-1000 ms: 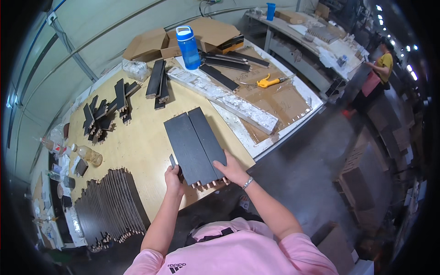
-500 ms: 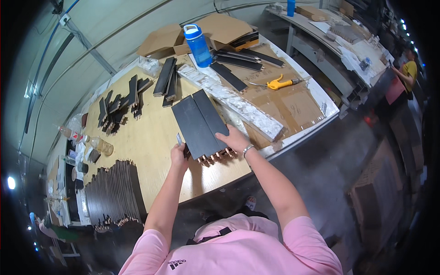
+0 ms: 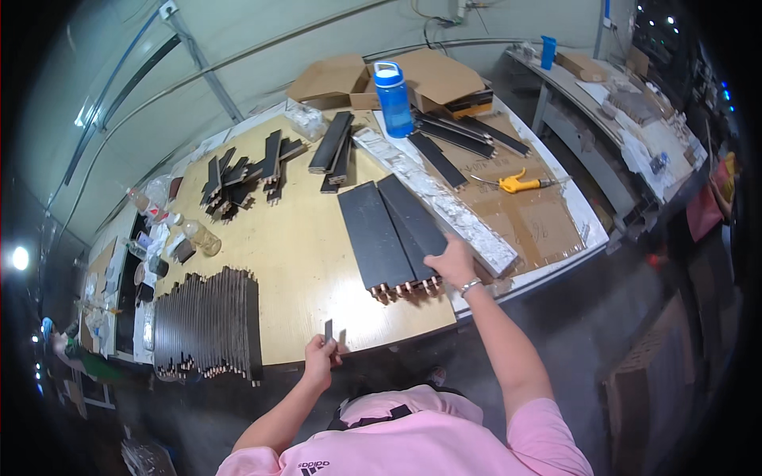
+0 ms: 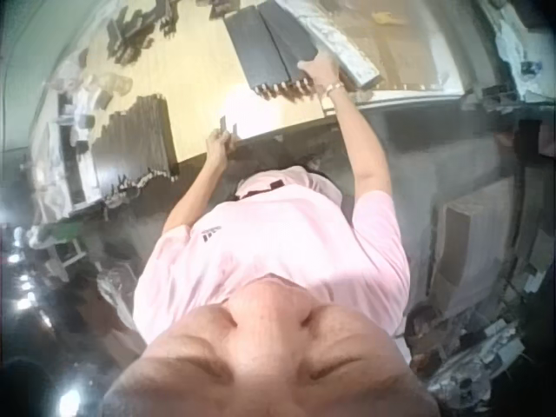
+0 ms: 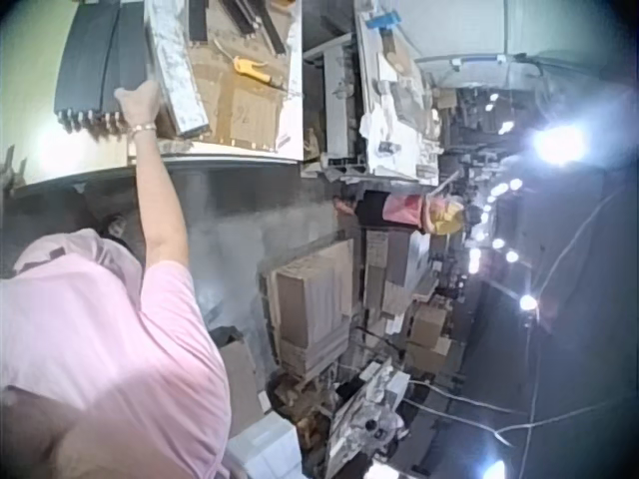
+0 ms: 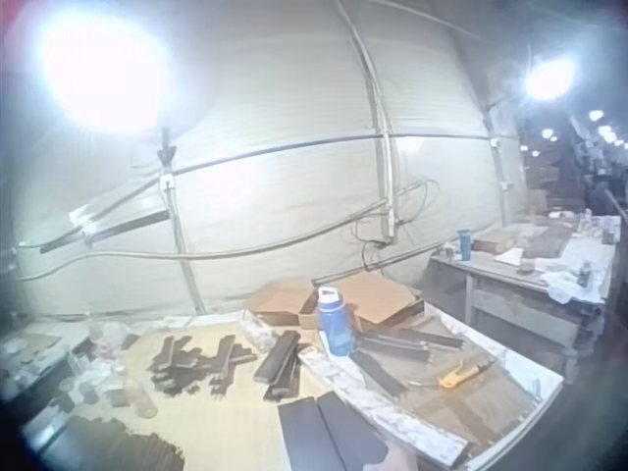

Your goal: The person cleans debris from the edges of bamboo blind components using a scraper and then arranges the cleaned components onto a stack.

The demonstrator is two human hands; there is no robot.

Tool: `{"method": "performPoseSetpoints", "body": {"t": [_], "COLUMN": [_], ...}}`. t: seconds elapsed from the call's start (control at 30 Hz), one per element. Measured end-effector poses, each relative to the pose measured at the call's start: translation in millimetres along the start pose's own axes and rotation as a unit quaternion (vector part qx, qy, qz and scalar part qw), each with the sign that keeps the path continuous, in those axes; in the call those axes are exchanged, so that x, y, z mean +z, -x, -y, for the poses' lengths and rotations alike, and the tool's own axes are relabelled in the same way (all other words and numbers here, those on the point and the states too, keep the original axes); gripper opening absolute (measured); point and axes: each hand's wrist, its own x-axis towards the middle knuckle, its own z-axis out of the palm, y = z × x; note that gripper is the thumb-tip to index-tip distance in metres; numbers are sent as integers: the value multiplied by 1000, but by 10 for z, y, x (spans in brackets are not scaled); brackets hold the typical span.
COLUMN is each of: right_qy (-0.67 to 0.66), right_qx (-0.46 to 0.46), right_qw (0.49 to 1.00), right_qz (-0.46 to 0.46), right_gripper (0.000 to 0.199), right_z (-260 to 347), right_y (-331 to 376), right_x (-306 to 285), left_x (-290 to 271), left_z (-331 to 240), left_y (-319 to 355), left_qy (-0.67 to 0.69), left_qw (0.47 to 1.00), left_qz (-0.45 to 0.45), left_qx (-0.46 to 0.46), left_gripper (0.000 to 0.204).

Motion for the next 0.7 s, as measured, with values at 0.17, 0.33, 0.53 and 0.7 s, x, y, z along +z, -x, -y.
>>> {"method": "performPoseSetpoints", "body": {"t": [0.17,0.33,0.53,0.7], "right_qy": [-95,-149,-181,-275], "right_qx": [-42,-131,29,157], "right_qw": [995,980,977,938], "right_qz": [-8,-20,110,141], "right_gripper": [51,55,61,49], "right_z": [383,670,469,399], "right_y": [419,1391,2036,2220], "right_x": [-304,136,1163,1435], "left_x": [-255,-617,-883,-782], "left_z": [40,-106,-227,-220], "left_y": [185,-20,-470,-804], "left_qy": [55,193,135,-38], "left_qw": [998,981,989,989], "left_qz": [11,-15,-8,23], "left_qx": [-37,-18,52,144], "left_gripper": [19,26,9,3]}}
